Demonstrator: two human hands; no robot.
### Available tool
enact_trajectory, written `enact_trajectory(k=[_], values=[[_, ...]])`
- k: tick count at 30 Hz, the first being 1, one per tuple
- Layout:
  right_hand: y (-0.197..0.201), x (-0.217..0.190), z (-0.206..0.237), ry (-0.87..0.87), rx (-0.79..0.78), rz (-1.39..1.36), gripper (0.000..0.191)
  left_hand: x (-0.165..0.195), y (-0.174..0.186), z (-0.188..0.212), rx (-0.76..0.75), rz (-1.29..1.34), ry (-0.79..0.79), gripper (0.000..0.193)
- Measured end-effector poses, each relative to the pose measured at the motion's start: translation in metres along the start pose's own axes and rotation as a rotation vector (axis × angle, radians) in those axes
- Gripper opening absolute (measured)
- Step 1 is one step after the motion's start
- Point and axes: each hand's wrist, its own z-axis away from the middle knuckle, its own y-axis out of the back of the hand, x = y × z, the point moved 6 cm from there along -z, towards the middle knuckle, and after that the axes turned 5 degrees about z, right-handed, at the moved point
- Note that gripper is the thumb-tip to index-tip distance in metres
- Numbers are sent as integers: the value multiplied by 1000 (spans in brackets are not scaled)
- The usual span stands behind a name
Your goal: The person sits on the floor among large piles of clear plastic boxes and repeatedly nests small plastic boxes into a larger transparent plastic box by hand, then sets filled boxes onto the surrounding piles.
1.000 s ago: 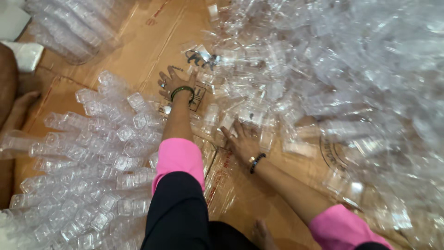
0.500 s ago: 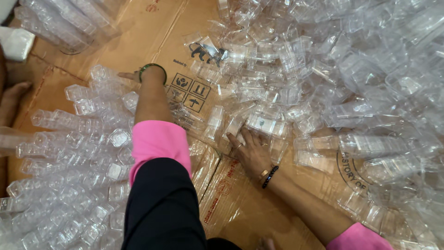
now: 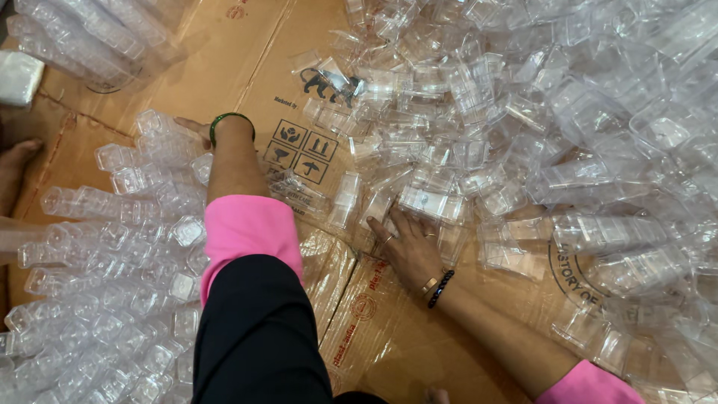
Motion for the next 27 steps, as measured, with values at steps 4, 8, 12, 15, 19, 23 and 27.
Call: enact_trajectory(k=[4, 8, 12, 15, 19, 23, 27], values=[[2, -1, 0, 20, 35, 9, 74, -2, -4, 2, -4, 84, -14, 43], [5, -3, -1, 12, 25, 21, 70, 5, 5, 13, 52, 360, -80, 46], [15, -2, 3, -5, 34, -9, 64, 25, 7, 29, 118, 652, -169, 49], [28, 1, 13, 39, 147, -14, 60, 51, -10, 46, 149, 779, -249, 51], [24, 19, 36, -19, 70, 119, 52, 101, -53, 80, 204, 882, -353, 54], [31, 55, 94, -60, 106, 99, 40, 192, -101, 161, 333, 972, -489, 57], [46, 119, 194, -224, -197, 206, 44, 293, -147, 305, 431, 1020, -712, 61]])
